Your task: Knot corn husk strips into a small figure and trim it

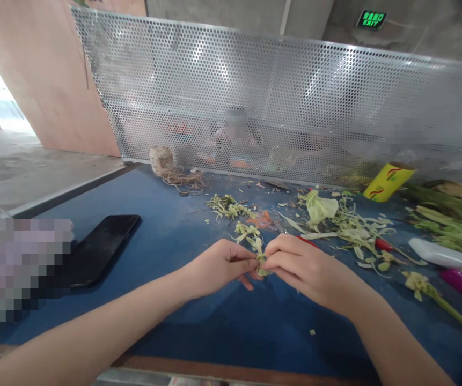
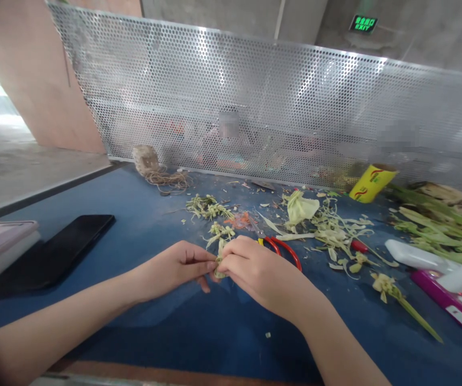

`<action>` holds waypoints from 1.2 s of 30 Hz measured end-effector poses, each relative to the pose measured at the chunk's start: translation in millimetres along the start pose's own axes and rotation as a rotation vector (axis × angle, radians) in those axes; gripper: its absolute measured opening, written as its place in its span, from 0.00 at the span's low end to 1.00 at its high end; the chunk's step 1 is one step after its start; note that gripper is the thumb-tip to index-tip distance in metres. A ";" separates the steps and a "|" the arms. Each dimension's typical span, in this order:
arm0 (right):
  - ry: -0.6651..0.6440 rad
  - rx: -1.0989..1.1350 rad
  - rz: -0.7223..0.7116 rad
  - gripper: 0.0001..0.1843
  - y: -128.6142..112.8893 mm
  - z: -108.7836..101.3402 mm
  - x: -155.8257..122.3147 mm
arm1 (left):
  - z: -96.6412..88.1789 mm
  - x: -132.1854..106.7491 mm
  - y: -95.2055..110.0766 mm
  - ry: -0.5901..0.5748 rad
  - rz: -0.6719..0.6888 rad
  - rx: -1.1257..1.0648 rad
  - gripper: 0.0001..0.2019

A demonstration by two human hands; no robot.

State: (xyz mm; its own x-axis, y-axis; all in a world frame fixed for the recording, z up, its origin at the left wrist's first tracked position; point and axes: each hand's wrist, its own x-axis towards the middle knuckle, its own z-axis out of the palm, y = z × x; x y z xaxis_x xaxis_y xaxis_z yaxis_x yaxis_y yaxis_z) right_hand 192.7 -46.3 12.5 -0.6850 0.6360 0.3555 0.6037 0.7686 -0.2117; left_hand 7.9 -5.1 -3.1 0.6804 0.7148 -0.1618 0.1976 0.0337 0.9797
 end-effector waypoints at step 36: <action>0.344 0.194 0.511 0.12 2.5 25.5 9.5 | 1.1 6.1 -6.2 0.214 0.080 -0.048 0.09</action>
State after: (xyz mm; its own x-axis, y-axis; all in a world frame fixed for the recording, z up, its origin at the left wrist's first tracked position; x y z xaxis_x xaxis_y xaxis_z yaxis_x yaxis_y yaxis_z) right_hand 177.4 -36.6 -7.9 -0.1414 0.8914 0.4306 0.7122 0.3938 -0.5811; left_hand 11.6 -1.7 -10.3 0.5261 0.8484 -0.0593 0.1116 0.0003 0.9938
